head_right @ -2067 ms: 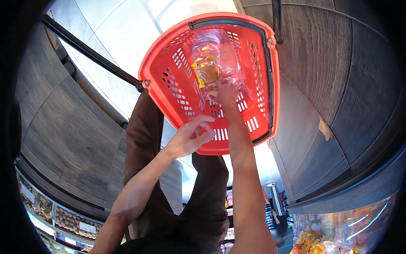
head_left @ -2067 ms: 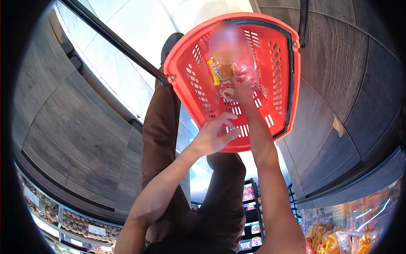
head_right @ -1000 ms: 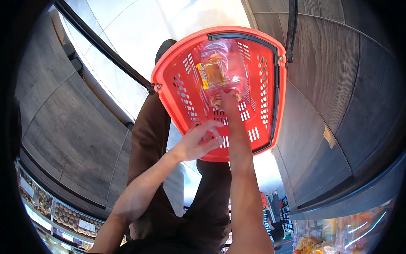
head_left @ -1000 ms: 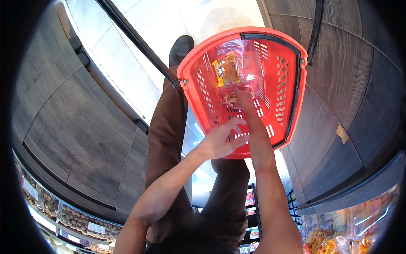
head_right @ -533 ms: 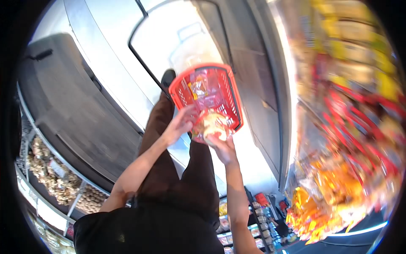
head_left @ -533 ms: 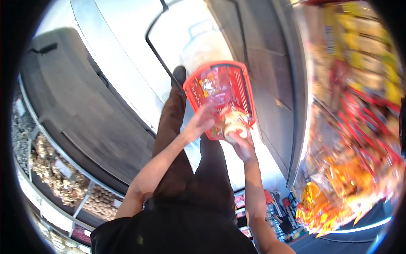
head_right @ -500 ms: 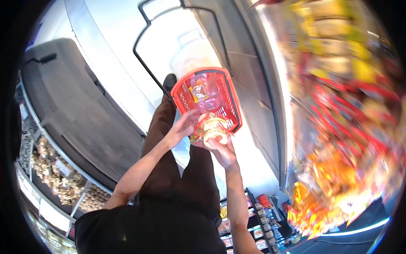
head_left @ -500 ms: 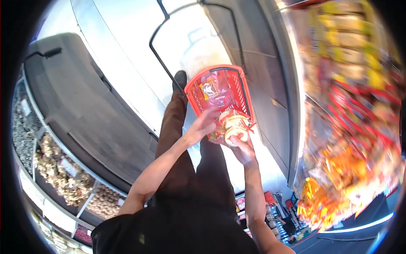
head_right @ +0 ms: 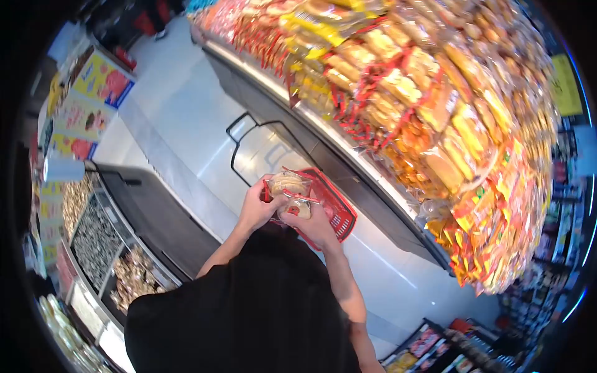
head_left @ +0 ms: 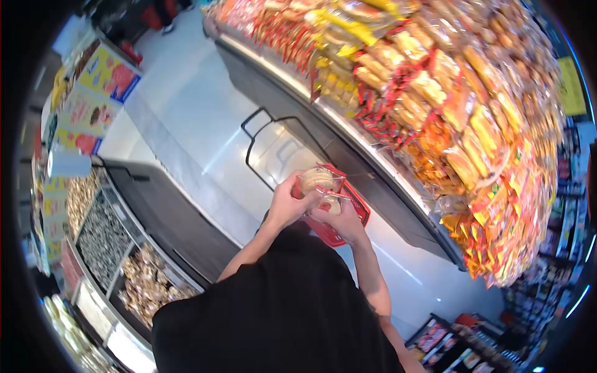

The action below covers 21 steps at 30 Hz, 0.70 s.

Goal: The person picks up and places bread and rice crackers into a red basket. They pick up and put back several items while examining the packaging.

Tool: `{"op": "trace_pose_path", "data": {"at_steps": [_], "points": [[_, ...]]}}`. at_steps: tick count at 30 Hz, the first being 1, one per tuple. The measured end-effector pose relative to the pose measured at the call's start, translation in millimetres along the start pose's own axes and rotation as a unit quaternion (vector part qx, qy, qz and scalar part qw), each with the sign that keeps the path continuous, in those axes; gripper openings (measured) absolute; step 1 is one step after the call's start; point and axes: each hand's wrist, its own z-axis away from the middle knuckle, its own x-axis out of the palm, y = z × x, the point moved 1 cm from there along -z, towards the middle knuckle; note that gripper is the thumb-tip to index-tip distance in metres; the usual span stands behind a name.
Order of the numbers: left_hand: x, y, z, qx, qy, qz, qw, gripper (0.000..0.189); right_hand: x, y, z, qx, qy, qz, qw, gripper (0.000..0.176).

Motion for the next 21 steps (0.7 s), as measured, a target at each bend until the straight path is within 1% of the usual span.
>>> {"op": "trace_pose_path", "data": {"at_steps": [1,2,4,5,6,8,10,12,13,14,16,17,18,20,21], "points": [[1,13,-5,0.007,0.024,-0.014,1.000,0.038,4,-2,2,-0.059,0.048,-0.022,0.997,0.047],[0,21,-12,0.022,0.011,-0.025,0.999,0.038,6,-4,4,-0.078,0.057,-0.028,0.995,0.047],[-5,27,-28,0.026,-0.056,-0.118,0.991,0.035,12,-7,6,-0.113,0.113,-0.072,0.985,0.046],[-4,32,-34,0.042,-0.057,-0.118,0.990,0.034,11,-8,7,-0.087,0.115,-0.095,0.985,0.047],[-7,39,-42,0.050,-0.064,-0.123,0.989,0.034,11,-12,8,-0.096,0.120,-0.098,0.983,0.047],[-14,53,-58,0.043,-0.131,-0.171,0.976,0.034,14,-23,6,-0.065,0.128,-0.105,0.984,0.051],[-29,62,-75,0.051,-0.145,-0.166,0.974,0.033,25,-42,-3,-0.067,0.154,-0.093,0.981,0.048],[-54,69,-98,0.045,-0.171,-0.142,0.974,0.046,38,-56,-23,-0.058,0.192,-0.099,0.975,0.048],[-69,66,-111,0.055,-0.157,-0.148,0.975,0.045,40,-56,-39,-0.056,0.201,-0.047,0.977,0.046],[-88,69,-126,0.053,-0.169,-0.152,0.972,0.045,51,-60,-54,-0.056,0.211,-0.056,0.974,0.046],[-123,84,-152,0.053,-0.179,-0.143,0.972,0.045,76,-88,-80,-0.049,0.223,-0.130,0.965,0.046],[-139,93,-164,0.064,-0.191,-0.129,0.971,0.046,90,-93,-94,-0.053,0.244,-0.106,0.962,0.045],[-154,100,-177,0.026,-0.221,-0.079,0.972,0.047,107,-104,-106,-0.052,0.253,-0.109,0.960,0.045],[-171,133,-197,-0.005,-0.247,-0.051,0.968,0.051,138,-125,-128,-0.121,0.246,-0.266,0.924,0.043],[-178,138,-205,-0.013,-0.257,-0.055,0.965,0.051,146,-129,-136,-0.132,0.238,-0.291,0.917,0.045]]}}
